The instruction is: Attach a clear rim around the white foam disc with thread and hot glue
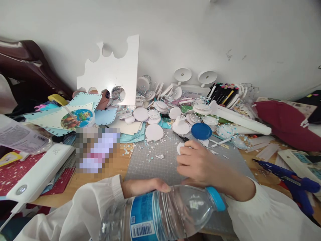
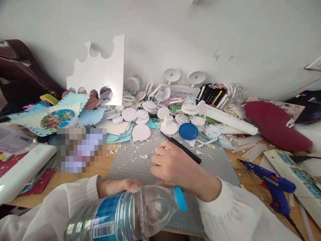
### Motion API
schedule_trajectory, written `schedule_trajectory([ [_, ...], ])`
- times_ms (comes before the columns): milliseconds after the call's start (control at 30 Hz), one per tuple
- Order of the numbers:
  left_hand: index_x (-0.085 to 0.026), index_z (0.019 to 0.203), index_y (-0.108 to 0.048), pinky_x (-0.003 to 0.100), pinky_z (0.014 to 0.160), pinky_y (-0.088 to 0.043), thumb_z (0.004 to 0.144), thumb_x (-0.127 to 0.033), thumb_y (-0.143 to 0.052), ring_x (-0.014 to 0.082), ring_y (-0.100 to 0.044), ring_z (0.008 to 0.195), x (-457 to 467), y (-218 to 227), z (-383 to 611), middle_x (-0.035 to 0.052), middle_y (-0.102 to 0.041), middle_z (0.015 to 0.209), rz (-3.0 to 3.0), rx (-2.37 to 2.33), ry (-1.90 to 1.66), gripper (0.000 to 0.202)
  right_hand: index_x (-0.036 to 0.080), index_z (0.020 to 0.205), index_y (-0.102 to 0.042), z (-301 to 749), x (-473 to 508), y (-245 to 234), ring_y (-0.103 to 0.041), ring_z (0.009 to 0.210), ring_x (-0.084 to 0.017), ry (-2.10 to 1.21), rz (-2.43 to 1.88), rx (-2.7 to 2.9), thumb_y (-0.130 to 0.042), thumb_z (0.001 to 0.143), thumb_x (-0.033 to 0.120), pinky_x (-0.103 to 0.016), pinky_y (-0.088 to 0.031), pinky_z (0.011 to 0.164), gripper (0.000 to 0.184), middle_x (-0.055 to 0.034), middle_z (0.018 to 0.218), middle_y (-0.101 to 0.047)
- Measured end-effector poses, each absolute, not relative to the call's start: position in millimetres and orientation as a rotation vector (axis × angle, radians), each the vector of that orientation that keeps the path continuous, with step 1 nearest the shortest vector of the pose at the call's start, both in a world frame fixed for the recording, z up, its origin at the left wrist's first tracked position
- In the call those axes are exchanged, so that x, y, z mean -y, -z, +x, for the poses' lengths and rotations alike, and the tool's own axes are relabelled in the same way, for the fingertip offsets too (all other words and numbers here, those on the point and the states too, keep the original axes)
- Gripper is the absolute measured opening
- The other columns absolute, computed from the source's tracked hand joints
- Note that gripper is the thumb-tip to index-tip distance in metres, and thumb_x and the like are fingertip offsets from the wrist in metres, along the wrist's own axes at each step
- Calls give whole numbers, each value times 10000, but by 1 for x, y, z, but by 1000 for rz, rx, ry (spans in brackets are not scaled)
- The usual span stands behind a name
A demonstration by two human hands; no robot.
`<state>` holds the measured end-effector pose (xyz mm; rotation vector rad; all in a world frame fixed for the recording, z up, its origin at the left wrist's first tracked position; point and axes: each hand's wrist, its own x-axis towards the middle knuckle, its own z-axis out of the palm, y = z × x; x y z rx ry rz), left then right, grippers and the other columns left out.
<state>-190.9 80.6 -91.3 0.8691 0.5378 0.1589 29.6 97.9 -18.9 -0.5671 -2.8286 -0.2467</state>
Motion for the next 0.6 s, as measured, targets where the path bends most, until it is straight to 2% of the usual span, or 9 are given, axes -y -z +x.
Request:
schedule_trajectory([
  [67,-156,636,-702,272,622,-428,694,-395,-564,175,-568,609,-81,89,-190,-10,-633,550,904,-533,-102,282,203,628,-528,27,-99,12,-407,724,-172,260,-587,2870,-678,864,415,-347,-322,769,350,21,665,-521],
  [167,-163,614,-709,260,606,-408,675,-383,-571,172,-568,602,-82,83,-186,-30,-609,507,967,-516,-55,266,201,639,-543,23,-99,0,-441,742,-172,340,-598,2872,-706,849,401,-364,-360,834,332,27,674,-531],
  [333,-145,659,-729,282,674,-438,663,-376,-595,192,-593,642,-86,80,-182,-27,-643,552,999,-474,-44,267,199,669,-595,16,-86,-21,-529,822,-195,576,-623,2752,-616,886,167,-425,-324,1014,220,8,706,-596],
  [500,-126,743,-704,295,729,-452,724,-420,-585,176,-590,652,-83,85,-188,10,-686,679,910,-490,-175,318,204,706,-653,12,-51,-40,-542,706,-191,624,-728,2685,-389,921,61,-437,-343,970,369,-14,708,-651],
  [600,-111,765,-694,258,671,-432,756,-441,-563,134,-550,606,-82,87,-190,19,-676,693,841,-503,-266,355,199,797,-679,11,-29,-41,-586,715,-191,644,-858,2644,-375,908,31,-431,-390,933,364,-25,771,-704],
])
